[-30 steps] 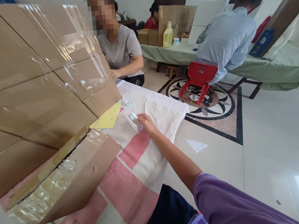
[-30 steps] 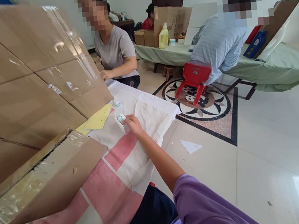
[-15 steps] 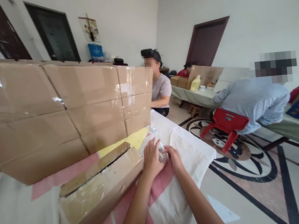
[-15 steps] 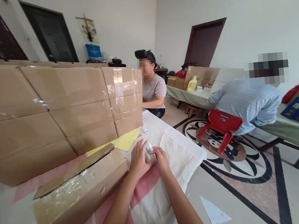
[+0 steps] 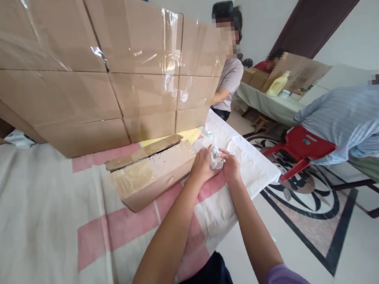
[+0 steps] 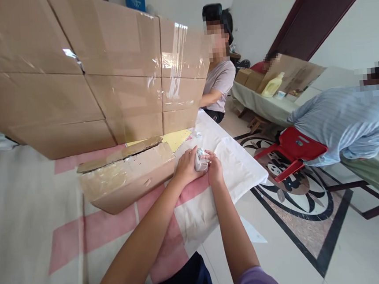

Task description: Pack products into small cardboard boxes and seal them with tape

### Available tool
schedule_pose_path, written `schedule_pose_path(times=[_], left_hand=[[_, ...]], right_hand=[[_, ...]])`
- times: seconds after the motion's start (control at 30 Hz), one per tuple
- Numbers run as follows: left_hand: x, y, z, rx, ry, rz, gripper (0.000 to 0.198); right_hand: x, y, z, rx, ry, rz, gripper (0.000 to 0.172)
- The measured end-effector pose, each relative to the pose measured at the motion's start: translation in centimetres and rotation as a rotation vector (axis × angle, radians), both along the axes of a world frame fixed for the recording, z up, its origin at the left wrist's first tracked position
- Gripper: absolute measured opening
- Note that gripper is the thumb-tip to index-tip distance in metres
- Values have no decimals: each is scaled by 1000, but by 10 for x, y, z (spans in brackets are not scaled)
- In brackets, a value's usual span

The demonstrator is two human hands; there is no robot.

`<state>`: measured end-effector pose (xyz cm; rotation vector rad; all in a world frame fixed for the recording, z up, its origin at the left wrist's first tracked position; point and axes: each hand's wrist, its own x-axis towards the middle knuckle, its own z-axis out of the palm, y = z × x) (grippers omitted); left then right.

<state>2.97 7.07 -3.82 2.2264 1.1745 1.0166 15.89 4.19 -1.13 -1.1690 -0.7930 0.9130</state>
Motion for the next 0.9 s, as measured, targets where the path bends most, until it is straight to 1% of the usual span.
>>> schedule_pose_path(times=[0.17,0.27,0.37,0.43,0.53,0.6,0.77,0.83,0.9], left_hand=[[-2,-3,5,-11,20,-12,104],[-2,-2,6,-42,14,-16,103],[-2,0,5,-77,-19,-9,104],[-2,1,3,-75,-40,-27,106],[-2,2,1,-52,-53,-59,100],[-2,1,0,-54,-62,-51,97],[-3,1,-1,-86,-81,-31,96],[-3,1,-2,-80,-78,-32,97],[-2,2,-3,-69,-68,-31,103]], right_hand=[[-2,0,4,5,9,-5,23],[0,0,3,-15,-9,2,22],[4,0,0,-43,-41,11,19],[6,0,-2,-60,-62,17,17],[7,-1,-4,-67,-76,1,15],[6,-1,-5,-61,-90,-12,13],[5,-2,-6,-39,-174,-37,12],[5,-3,-6,-39,-192,-52,12],[4,-4,-5,-32,-187,-77,12]])
